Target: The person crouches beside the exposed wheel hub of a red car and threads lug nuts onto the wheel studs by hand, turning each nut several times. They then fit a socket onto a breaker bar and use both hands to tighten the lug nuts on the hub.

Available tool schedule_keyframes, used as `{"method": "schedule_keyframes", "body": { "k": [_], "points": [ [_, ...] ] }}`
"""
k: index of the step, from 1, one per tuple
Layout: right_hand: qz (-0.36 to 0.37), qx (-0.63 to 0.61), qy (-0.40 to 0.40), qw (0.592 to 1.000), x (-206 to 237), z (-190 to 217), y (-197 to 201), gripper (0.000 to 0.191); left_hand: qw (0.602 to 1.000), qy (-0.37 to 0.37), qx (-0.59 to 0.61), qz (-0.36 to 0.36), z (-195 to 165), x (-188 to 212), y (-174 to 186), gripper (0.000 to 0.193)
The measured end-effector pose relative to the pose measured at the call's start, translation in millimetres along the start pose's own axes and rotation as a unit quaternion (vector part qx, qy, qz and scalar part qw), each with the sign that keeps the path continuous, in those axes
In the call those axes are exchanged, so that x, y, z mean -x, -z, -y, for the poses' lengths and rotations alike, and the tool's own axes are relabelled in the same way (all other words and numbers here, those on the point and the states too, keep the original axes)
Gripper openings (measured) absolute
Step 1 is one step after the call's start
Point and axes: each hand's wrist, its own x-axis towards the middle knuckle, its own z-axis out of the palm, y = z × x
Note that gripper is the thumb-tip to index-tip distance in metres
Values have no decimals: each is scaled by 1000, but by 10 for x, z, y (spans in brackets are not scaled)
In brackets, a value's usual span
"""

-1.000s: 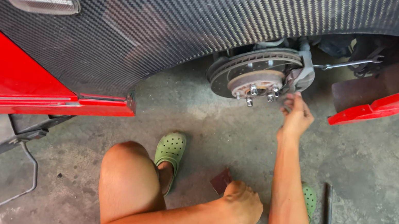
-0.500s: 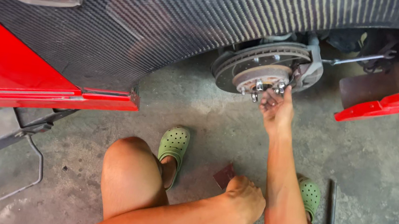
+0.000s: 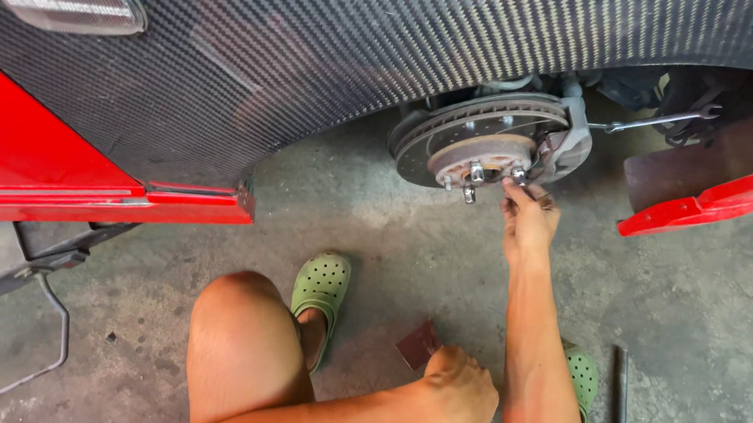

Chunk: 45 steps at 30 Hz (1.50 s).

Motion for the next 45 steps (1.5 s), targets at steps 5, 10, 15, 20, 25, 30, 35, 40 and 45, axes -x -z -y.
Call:
{"method": "schedule_keyframes", "body": {
  "k": [5,10,15,20,25,30,35,40,45],
  "points": [
    [-4,-113,-123,986,-6,0,-23,40,1000,-5,-16,-11,0,49,55,19],
    [4,-112,-125,986,-19,107,11,34,999,-5,-2,40,7,69,137,19],
    [14,-105,-88,991,-55,83,-18,21,999,-6,-19,31,-15,81,184,22],
    [-23,-149,-111,982,-57,65,-68,32,999,-4,-1,42,-8,89,195,21],
    [-40,-136,-91,986,-35,95,-61,17,999,-4,-4,38,-1,87,177,20],
    [-37,-124,-57,990,-46,62,-69,14,999,-3,1,37,-1,79,154,20],
    [-39,-144,-95,984,-76,34,-30,25,1000,-3,-11,27,-13,86,157,20],
    [-45,-8,36,998,-130,-88,23,23,999,-9,-6,45,21,91,184,21],
    [-24,83,131,988,-89,-165,68,28,1000,-1,7,26,64,91,169,19]
  ]
}}
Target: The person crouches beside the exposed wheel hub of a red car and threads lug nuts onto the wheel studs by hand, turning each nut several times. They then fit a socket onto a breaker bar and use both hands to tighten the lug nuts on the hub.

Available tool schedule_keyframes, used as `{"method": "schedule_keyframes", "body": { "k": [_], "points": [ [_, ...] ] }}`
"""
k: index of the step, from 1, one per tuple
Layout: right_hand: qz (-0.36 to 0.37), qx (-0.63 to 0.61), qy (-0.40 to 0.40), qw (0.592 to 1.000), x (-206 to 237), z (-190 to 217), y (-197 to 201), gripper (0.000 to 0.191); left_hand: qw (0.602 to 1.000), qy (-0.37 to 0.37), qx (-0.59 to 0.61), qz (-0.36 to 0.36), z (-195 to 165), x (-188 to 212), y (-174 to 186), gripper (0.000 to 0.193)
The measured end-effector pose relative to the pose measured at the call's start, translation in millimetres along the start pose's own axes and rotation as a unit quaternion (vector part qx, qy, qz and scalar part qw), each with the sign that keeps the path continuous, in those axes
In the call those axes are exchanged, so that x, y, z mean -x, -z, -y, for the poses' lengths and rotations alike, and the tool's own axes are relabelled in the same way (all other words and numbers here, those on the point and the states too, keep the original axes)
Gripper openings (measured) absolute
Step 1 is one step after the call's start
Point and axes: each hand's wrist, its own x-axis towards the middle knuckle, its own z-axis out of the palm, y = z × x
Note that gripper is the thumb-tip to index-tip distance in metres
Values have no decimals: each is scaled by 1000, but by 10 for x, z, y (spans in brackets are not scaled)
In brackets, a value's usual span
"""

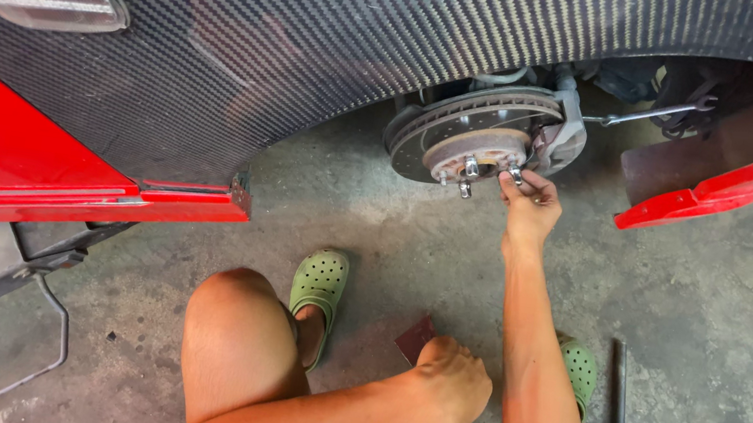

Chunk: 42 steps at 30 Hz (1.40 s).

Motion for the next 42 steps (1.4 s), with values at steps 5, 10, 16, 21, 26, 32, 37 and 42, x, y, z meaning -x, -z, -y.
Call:
{"method": "schedule_keyframes", "body": {
  "k": [5,10,16,21,26,32,37,42],
  "points": [
    [46,-178,-224,957,-7,97,53,40,1000,4,-1,-17,-20,-17,-59,18],
    [21,-193,-226,955,-28,186,34,19,1000,3,-9,-12,-24,-52,-82,19],
    [17,-142,-145,979,-89,29,88,17,1000,3,-12,-1,-16,-52,-22,20],
    [-14,115,32,993,-68,21,118,30,998,23,63,-3,78,144,304,25],
    [102,-149,-52,982,505,490,284,32,975,54,108,-184,348,521,926,48],
    [286,-360,-78,885,1572,1121,519,36,825,-55,218,-519,350,880,1256,58],
    [307,-325,-40,894,1897,1449,490,33,775,-188,255,-547,197,899,1183,44],
    [301,-339,-59,889,1963,1543,493,38,754,-207,260,-566,194,809,1073,44]
  ]
}}
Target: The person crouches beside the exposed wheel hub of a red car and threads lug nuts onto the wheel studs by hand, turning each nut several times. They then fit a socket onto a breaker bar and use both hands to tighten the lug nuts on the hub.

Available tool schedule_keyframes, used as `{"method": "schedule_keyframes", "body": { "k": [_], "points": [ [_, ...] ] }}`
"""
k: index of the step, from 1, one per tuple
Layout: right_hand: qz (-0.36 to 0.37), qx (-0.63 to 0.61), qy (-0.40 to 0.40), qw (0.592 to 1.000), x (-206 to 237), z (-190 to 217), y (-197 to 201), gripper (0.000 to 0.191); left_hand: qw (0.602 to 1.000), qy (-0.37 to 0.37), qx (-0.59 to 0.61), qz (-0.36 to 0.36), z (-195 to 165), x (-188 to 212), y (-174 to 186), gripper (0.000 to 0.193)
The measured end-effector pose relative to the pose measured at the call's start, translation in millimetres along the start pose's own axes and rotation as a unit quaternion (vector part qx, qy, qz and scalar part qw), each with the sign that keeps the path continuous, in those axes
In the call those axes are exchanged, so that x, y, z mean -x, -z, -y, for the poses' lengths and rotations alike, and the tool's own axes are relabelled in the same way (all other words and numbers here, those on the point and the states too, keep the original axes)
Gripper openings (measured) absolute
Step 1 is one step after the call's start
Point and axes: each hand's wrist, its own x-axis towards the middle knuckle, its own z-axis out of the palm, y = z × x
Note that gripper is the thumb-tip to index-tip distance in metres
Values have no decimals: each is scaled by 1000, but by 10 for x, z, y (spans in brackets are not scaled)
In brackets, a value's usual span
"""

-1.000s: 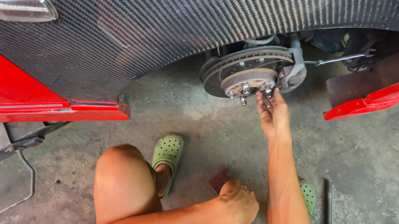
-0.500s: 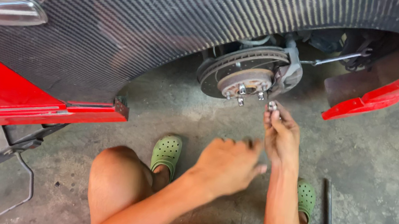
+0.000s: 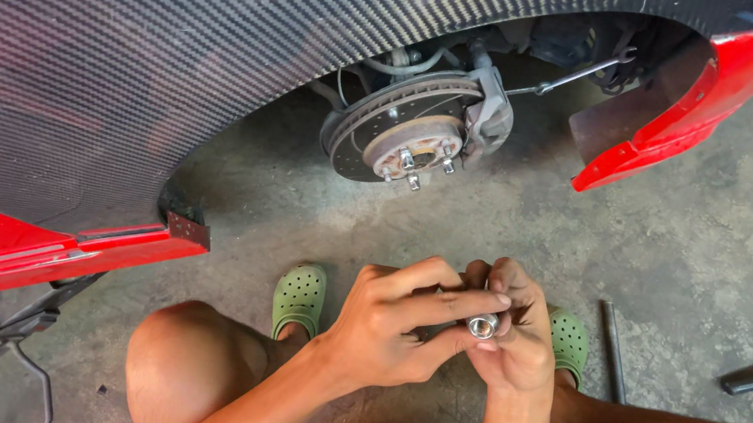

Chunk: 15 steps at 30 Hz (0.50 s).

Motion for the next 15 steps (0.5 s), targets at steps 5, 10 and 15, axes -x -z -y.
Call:
{"method": "schedule_keyframes", "body": {
  "k": [5,10,15],
  "points": [
    [7,3,-2,1000,37,-43,54,41,1000,8,0,-17,-13,3,-63,39],
    [-104,139,-27,984,-125,-227,179,51,987,37,-30,-151,-48,-104,214,32],
    [-252,248,-151,923,-1018,-824,692,53,924,224,95,-295,120,-166,552,23]
  ]
}}
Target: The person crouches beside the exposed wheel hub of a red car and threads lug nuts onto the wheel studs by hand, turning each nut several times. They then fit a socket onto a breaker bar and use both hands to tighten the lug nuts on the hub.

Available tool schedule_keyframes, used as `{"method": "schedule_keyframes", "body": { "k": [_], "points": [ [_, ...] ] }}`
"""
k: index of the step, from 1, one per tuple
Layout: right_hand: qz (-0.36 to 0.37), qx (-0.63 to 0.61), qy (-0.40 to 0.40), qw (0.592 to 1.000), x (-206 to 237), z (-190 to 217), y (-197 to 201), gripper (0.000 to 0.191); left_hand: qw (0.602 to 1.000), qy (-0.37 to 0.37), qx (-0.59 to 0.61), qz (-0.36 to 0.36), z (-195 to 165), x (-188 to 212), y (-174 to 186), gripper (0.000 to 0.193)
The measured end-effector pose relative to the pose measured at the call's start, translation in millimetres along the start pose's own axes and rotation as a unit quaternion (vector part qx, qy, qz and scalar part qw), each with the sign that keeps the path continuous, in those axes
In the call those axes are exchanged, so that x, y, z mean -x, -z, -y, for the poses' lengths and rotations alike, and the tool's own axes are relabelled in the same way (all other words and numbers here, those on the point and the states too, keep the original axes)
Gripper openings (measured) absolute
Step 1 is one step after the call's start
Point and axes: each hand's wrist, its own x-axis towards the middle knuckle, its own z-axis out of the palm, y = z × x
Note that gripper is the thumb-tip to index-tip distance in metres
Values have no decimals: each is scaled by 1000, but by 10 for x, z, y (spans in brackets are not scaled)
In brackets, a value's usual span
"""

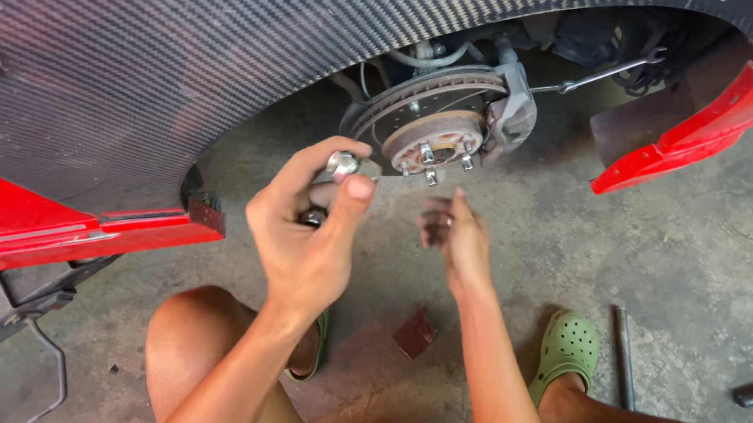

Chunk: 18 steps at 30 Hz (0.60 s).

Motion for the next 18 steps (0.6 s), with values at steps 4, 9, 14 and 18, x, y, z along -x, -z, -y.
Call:
{"method": "schedule_keyframes", "body": {
  "k": [4,9,14,18],
  "points": [
    [-1,-73,-81,994,-912,-217,-101,58,999,-5,-21,39,93,-20,-42,24],
    [4,-139,28,990,-1218,-358,-108,26,997,-25,-54,56,114,-41,-61,27],
    [-30,-41,107,993,-1019,-309,-117,24,996,-21,-64,50,95,-27,-27,29],
    [-10,-133,-76,988,-926,-137,-167,47,997,-13,-58,51,81,-25,-28,29]
  ]
}}
